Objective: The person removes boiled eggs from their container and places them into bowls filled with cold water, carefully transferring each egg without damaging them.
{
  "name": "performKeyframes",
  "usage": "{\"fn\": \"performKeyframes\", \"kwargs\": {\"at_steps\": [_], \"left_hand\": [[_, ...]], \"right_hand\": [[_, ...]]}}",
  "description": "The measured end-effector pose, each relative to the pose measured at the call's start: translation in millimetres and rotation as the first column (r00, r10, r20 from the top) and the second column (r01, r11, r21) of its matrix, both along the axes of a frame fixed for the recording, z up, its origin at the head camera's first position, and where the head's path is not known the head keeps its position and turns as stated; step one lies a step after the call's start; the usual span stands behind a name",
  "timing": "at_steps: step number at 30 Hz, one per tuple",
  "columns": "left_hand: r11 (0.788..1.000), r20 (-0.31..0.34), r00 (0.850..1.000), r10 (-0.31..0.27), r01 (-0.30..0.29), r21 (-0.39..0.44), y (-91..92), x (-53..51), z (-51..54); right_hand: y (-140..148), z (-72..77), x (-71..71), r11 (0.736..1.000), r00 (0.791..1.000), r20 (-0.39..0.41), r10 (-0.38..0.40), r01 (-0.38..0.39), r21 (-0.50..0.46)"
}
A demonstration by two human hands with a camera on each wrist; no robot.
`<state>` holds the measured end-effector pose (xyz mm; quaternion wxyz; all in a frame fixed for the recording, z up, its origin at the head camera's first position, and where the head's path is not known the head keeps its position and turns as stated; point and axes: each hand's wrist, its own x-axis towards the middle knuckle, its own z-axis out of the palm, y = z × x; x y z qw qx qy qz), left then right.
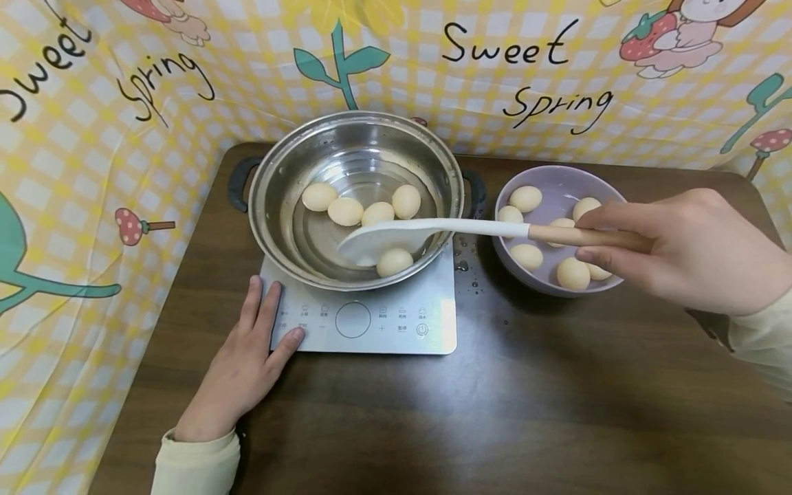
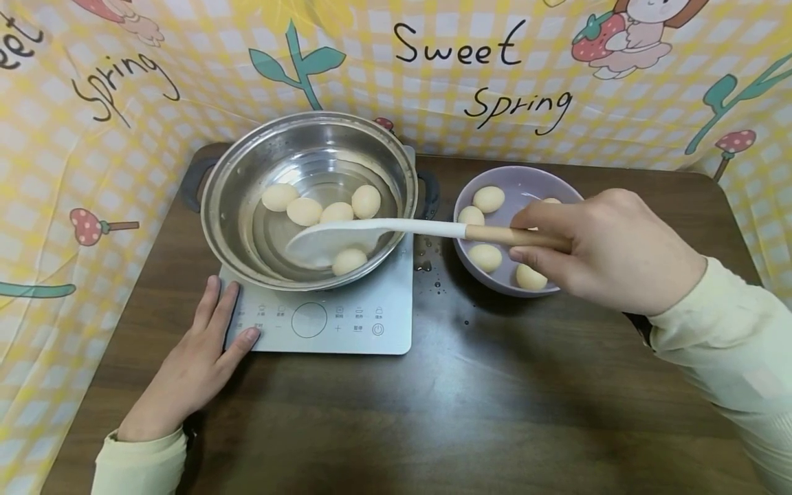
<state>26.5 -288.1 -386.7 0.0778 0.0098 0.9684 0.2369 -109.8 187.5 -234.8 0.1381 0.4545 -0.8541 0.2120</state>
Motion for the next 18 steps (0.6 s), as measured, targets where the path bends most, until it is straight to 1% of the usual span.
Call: {"fn": "performKeyframes", "kwargs": {"at_steps": [7, 12, 16, 18], "left_hand": [[1.0, 0.009, 1.0, 0.004, -0.004, 0.003, 0.1, -0.3, 0.5], [1.0, -0.011, 1.0, 0.001, -0.001, 0.003, 0.6, 0.4, -0.2], [1.0, -0.013, 1.0, 0.0, 0.0, 0.007, 0.5, 0.9, -0.4], [1.0, -0.014, 1.0, -0.001, 0.001, 0.009, 0.5, 1.1, -0.2]], "right_hand": [[2.2, -1.0, 0.2, 0.999, 0.998, 0.061, 0.0, 0.002, -0.034], [1.8, -1.2, -2.1, 0.999, 0.993, 0.115, -0.008, 0.013, -0.04], [0.1, -1.3, -4.2, 1.0, 0.987, 0.16, -0.023, 0.024, -0.004], [-1.5, -0.9, -4.5, 0.999, 0.978, 0.203, -0.042, 0.038, 0.023]]}}
